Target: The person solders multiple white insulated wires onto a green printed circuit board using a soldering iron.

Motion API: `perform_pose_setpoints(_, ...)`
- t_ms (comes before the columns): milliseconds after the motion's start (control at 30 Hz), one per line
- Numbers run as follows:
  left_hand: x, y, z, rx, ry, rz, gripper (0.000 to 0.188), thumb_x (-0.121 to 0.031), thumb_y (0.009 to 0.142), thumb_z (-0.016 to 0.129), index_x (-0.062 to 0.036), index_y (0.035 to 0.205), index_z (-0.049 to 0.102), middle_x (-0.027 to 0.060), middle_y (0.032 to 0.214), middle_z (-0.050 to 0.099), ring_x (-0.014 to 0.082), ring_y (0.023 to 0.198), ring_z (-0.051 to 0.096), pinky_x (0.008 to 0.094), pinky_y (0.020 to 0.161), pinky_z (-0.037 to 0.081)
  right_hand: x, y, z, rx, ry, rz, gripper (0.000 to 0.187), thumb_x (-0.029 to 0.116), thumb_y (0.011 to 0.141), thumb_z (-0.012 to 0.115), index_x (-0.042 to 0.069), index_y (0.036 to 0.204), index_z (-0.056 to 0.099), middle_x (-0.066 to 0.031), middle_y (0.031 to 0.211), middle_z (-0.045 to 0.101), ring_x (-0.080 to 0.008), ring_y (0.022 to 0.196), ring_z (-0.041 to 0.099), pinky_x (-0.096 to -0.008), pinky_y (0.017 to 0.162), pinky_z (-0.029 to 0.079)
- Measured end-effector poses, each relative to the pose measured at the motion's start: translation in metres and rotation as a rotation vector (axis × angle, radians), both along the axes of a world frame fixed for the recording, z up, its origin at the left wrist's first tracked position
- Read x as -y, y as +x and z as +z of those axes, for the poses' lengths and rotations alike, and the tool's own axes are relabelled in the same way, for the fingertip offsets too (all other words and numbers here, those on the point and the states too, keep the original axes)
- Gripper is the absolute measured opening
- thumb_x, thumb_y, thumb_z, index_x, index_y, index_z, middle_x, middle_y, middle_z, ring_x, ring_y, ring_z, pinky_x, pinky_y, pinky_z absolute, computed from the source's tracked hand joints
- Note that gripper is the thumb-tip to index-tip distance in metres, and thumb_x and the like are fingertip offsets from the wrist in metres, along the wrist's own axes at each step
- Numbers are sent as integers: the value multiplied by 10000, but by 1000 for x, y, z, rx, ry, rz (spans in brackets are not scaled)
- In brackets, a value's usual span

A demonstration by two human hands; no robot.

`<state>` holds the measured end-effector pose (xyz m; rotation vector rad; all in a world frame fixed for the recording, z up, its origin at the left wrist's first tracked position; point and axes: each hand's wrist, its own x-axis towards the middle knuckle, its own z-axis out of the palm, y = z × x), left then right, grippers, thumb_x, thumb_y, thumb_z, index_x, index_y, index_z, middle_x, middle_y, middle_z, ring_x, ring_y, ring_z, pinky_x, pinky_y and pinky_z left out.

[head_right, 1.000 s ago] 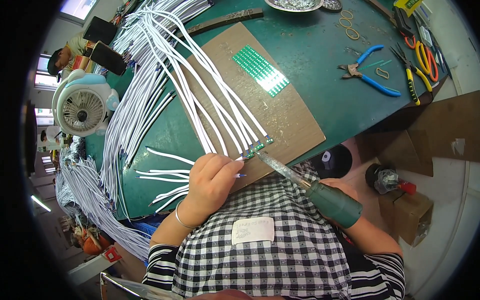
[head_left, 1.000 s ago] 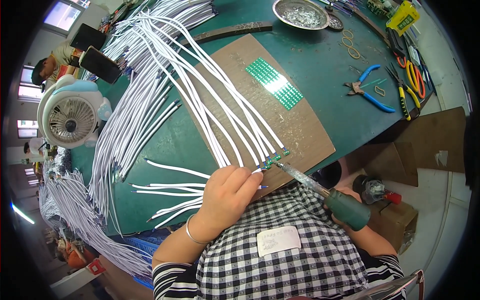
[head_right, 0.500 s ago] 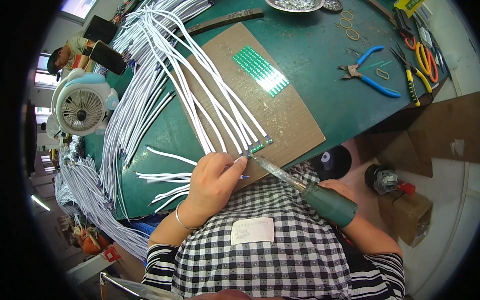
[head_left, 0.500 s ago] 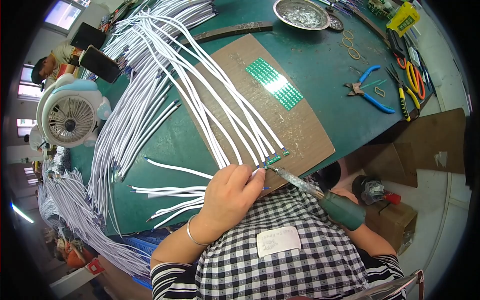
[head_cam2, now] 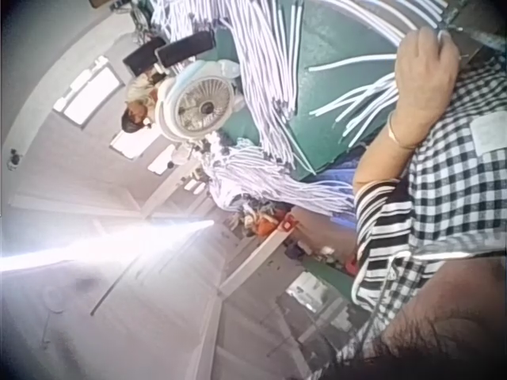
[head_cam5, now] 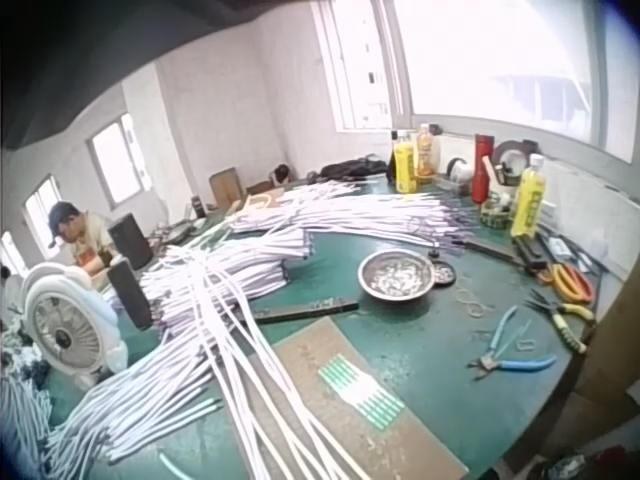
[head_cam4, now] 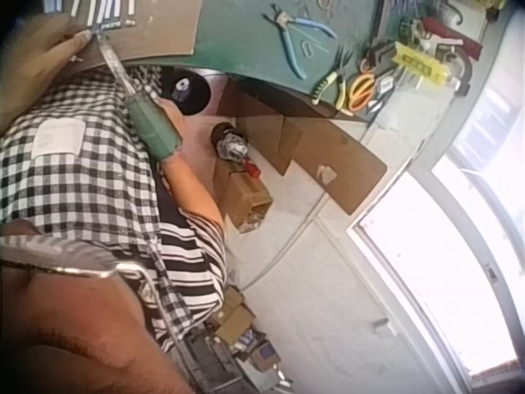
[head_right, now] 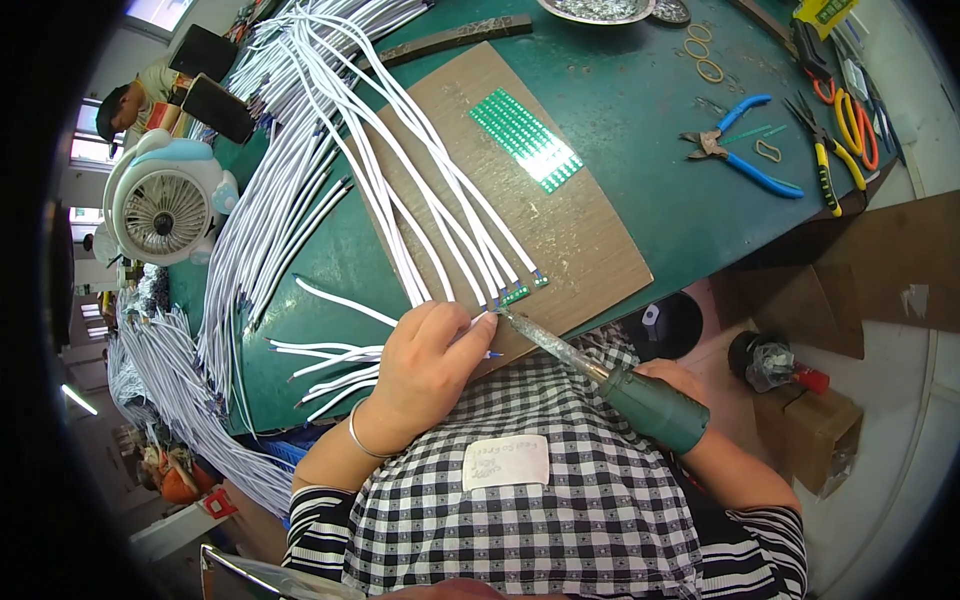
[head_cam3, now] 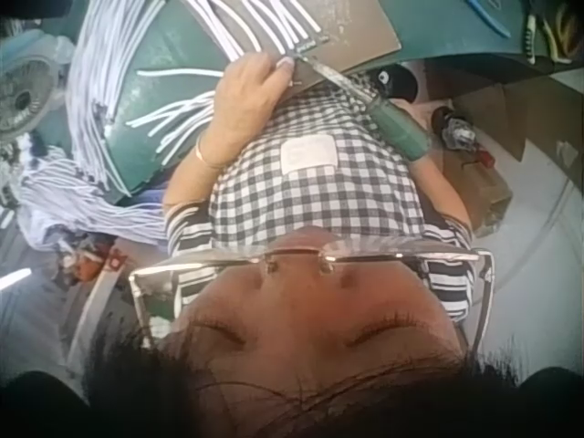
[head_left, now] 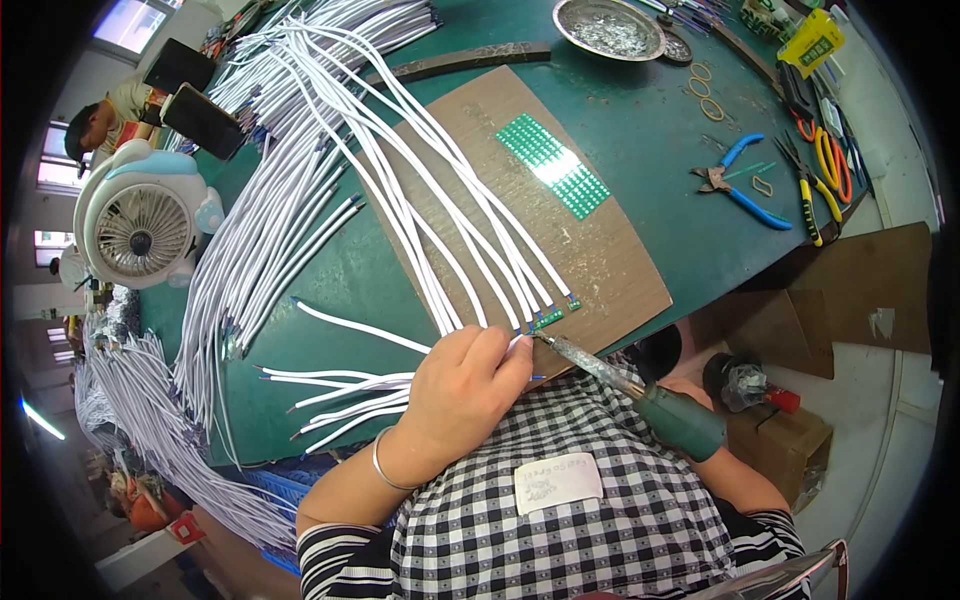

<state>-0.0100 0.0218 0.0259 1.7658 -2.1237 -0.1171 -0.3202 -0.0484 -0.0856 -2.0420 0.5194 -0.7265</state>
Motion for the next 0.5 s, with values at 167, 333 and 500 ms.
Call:
perform_pose_setpoints(167, 3, 2, -1, 20, -47, -39, 225, -122, 739, 653, -12, 933, 619, 63, 778, 487, 198, 692, 519, 322, 579, 443, -2, -5, -20, 56, 40, -10, 452, 115, 724, 787, 13, 1091, 543, -122, 961, 629, -272, 812, 650, -346, 713, 533)
perform_pose_setpoints(333, 3, 2, 0, 24, -43, -34, 204, -115, 739, 654, -15, 913, 618, 60, 773, 488, 195, 684, 518, 320, 576, 444, 6, -7, -34, 153, 31, 91, 474, 98, 685, 793, 24, 1080, 543, -115, 911, 624, -278, 760, 640, -362, 681, 515)
perform_pose_setpoints(500, 4, 1, 1, 35, -48, -27, 168, -106, 756, 649, -21, 896, 614, 59, 763, 477, 192, 680, 515, 318, 570, 440, 9, 4, -15, 108, -60, 43, 471, 106, 688, 790, 23, 1081, 545, -113, 909, 624, -282, 766, 639, -378, 690, 512)
